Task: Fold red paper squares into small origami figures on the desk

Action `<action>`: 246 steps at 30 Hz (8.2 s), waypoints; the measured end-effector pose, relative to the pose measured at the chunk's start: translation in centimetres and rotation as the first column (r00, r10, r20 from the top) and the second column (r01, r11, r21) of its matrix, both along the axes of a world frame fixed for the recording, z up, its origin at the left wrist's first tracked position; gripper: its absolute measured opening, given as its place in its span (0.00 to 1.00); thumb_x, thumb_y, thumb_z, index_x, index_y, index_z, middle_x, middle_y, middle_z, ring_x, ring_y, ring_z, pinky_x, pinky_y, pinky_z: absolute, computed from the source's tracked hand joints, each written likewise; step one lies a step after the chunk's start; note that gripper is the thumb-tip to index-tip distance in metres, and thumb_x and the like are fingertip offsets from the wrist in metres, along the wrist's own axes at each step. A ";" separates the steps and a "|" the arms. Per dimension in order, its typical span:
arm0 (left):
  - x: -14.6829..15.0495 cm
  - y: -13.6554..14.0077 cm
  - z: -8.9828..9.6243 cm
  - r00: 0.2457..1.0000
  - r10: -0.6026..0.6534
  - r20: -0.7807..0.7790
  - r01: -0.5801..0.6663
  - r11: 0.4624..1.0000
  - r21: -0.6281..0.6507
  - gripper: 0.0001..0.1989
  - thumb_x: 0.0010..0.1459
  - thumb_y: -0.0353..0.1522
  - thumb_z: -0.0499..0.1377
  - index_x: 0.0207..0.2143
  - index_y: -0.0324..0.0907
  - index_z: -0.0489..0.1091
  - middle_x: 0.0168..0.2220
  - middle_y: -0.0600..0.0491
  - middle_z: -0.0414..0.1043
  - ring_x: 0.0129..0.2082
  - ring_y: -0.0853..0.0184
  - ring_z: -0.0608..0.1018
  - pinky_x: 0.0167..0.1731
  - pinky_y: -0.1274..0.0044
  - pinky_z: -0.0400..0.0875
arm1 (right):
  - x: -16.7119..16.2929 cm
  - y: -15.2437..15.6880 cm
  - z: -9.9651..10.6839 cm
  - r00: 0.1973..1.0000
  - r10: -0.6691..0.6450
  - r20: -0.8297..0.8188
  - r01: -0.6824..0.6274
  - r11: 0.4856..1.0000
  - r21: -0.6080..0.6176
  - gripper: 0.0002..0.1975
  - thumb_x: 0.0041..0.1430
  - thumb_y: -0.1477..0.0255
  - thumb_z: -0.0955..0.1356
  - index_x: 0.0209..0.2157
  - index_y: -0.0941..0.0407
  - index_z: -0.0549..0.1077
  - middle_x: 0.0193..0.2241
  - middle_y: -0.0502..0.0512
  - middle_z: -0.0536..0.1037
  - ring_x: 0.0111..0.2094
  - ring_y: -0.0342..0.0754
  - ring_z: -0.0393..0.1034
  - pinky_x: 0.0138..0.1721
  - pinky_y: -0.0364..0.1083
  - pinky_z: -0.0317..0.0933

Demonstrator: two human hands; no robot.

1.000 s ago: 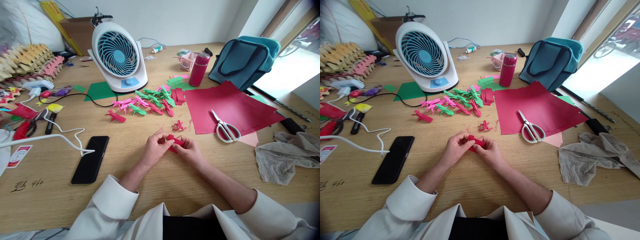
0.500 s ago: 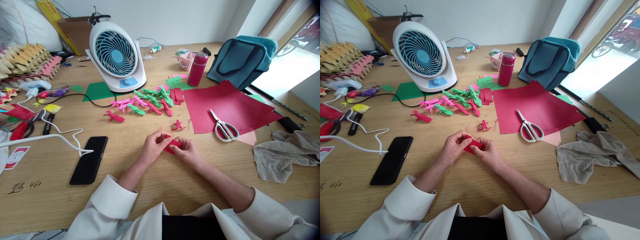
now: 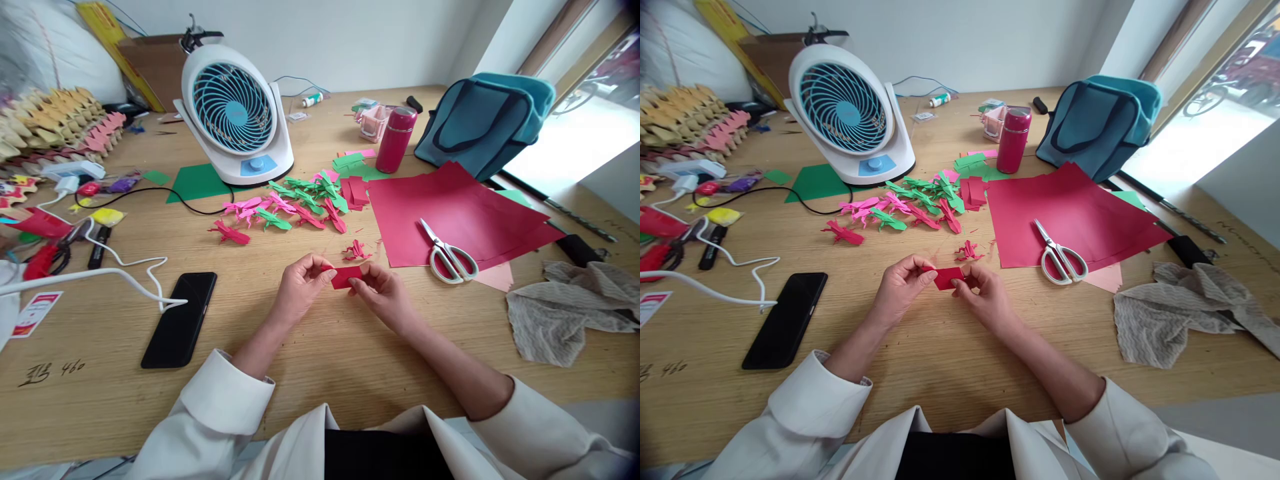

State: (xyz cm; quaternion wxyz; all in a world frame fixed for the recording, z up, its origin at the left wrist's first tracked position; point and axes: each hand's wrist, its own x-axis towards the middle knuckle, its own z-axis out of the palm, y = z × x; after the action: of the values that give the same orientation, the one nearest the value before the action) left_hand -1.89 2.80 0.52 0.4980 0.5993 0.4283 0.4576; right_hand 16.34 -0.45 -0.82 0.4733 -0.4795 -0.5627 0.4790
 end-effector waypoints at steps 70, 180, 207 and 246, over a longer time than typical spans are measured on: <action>0.2 -2.2 -0.2 0.601 -0.270 -0.752 0.647 0.717 0.260 0.02 0.63 0.29 0.57 0.37 0.41 0.69 0.39 0.51 0.71 0.41 0.66 0.73 0.42 0.76 0.67 | 3.7 -1.1 1.6 0.601 0.201 0.773 -0.485 0.861 0.153 0.03 0.59 0.75 0.69 0.33 0.56 0.70 0.33 0.54 0.68 0.34 0.46 0.64 0.37 0.45 0.58; 0.2 -7.8 -1.5 0.378 0.177 -0.909 0.566 0.733 0.378 0.20 0.67 0.32 0.53 0.60 0.42 0.64 0.57 0.48 0.71 0.53 0.60 0.70 0.47 0.67 0.62 | 6.6 -3.9 1.5 0.289 0.028 0.957 -0.717 0.669 0.197 0.16 0.68 0.76 0.59 0.53 0.59 0.70 0.39 0.61 0.71 0.34 0.50 0.62 0.38 0.49 0.57; -0.3 -9.1 -1.2 0.288 0.257 -0.922 0.574 0.725 0.382 0.20 0.68 0.34 0.51 0.60 0.42 0.64 0.62 0.50 0.67 0.57 0.58 0.70 0.49 0.62 0.62 | 6.8 -4.3 0.5 0.371 0.033 0.928 -0.647 0.727 0.232 0.11 0.69 0.77 0.59 0.43 0.60 0.72 0.42 0.62 0.72 0.37 0.49 0.64 0.41 0.49 0.59; 2.3 -2.6 -0.1 0.984 -0.057 -0.167 0.032 0.989 -0.147 0.13 0.57 0.39 0.59 0.27 0.38 0.67 0.24 0.57 0.66 0.25 0.73 0.67 0.27 0.81 0.63 | 2.0 -0.9 0.7 0.944 0.214 -0.250 -0.264 0.946 -0.189 0.16 0.59 0.58 0.70 0.38 0.55 0.65 0.30 0.49 0.74 0.27 0.42 0.72 0.29 0.44 0.70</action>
State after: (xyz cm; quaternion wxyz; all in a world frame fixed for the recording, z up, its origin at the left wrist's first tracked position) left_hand 0.45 0.20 0.38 0.5114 0.6083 0.4876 0.3614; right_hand 18.29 -1.39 -0.16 0.4163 -0.3992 -0.5028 0.6438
